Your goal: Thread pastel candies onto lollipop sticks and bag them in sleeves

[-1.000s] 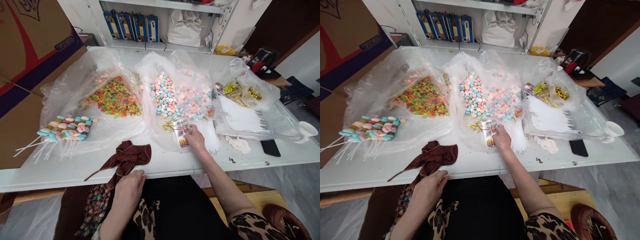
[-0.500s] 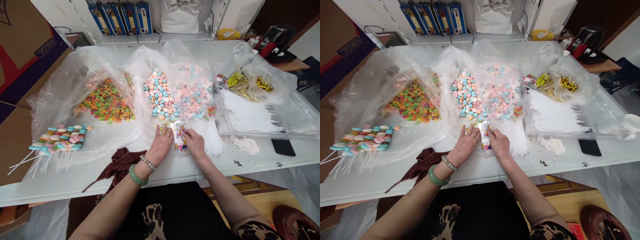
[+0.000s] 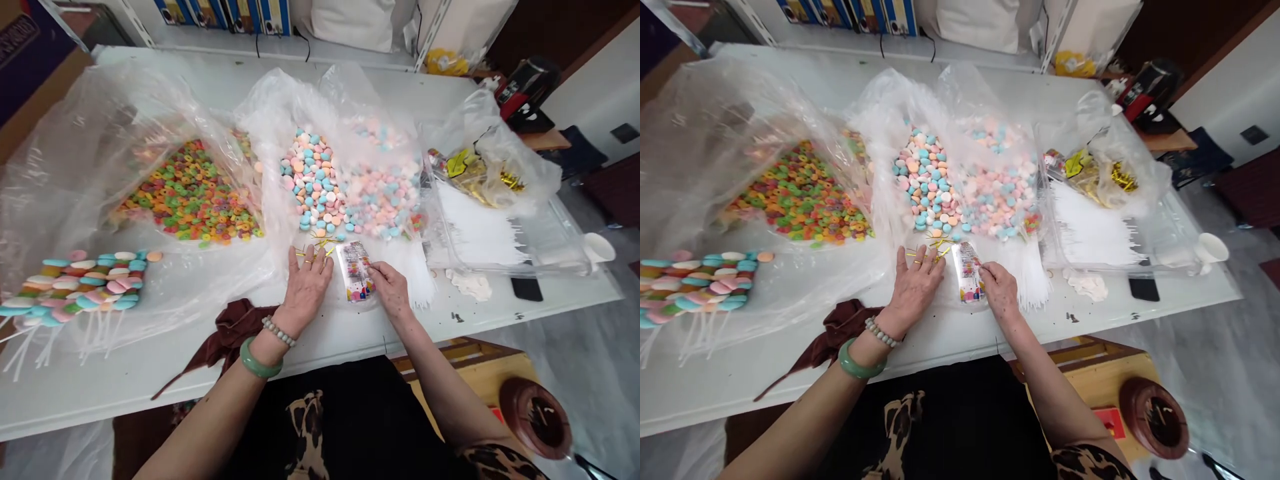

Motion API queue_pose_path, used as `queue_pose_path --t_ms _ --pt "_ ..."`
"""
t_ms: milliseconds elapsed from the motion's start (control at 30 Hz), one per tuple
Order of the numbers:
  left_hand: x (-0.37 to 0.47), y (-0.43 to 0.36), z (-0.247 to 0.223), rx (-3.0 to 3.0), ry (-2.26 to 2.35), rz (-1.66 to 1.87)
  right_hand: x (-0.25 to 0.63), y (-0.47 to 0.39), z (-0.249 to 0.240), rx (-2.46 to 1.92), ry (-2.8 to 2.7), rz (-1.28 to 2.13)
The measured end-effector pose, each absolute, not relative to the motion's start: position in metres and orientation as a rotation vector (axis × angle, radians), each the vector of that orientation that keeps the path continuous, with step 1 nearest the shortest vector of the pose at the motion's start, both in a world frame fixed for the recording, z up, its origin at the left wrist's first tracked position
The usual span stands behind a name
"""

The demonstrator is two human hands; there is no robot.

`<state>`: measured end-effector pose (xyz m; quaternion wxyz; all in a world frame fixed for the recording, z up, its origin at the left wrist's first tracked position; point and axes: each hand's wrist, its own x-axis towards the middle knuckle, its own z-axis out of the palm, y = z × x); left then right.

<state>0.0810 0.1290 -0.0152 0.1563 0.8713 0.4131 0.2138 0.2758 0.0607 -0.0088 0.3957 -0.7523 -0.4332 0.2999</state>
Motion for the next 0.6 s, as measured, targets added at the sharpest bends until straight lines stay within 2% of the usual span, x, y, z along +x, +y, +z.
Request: queue_pose_path --t_ms 167,300,467,600 --pt "0.06 0.106 0.016 1.589 1.136 0.799 0.241 0.065 0.014 -1.568 -0.788 1.192" --pt "0.032 0.086 0.027 0.706 0.908 0.775 0.186 0.074 0.028 -1.481 -0.994 1.533" --pt "-0.029 0.076 0.023 0.238 1.046 1.163 0.114 0.083 0.026 -1.463 -1.347 1.567" --pt "-0.07 0.064 0.028 0.084 0.964 1.296 0.07 0.088 0.02 -1.384 -1.369 1.722"
